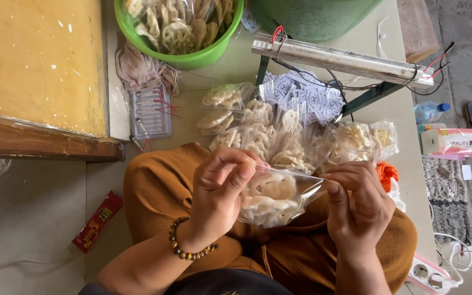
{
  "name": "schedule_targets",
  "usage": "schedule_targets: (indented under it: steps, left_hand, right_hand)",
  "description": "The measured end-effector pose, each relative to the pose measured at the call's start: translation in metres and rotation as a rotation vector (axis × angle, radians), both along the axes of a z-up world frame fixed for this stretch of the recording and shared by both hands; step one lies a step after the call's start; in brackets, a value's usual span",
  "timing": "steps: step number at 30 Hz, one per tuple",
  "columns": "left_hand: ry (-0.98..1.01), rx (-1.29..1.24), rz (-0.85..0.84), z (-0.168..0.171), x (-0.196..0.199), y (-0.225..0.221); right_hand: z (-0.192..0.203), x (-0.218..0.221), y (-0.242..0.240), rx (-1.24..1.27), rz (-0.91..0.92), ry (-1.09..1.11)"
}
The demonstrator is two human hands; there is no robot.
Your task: Manually filling small plastic bags with crackers and sealing them using a heat sealer.
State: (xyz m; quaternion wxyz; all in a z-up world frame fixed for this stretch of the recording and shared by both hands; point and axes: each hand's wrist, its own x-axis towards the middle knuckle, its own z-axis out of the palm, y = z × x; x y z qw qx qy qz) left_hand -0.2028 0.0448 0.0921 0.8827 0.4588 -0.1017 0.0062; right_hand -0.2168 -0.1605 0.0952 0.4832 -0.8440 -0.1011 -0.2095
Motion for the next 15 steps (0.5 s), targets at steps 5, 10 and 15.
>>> schedule_targets:
  steps: [5,10,15]
  left_hand:
    - [0.066,-0.021,0.019,-0.008,-0.001,0.004]
    - [-0.328,0.359,0.101,-0.028,0.006,-0.009]
    - [-0.283,0.435,0.089,-0.019,-0.006,-0.009]
  right_hand:
    - [-0.018,-0.005,-0.006,0.420,0.011,0.137]
    - [0.008,-0.009,0.011,-0.268,-0.153,-0.158]
    - [-0.005,-0.007,0.023,-0.359,0.048,-0.211]
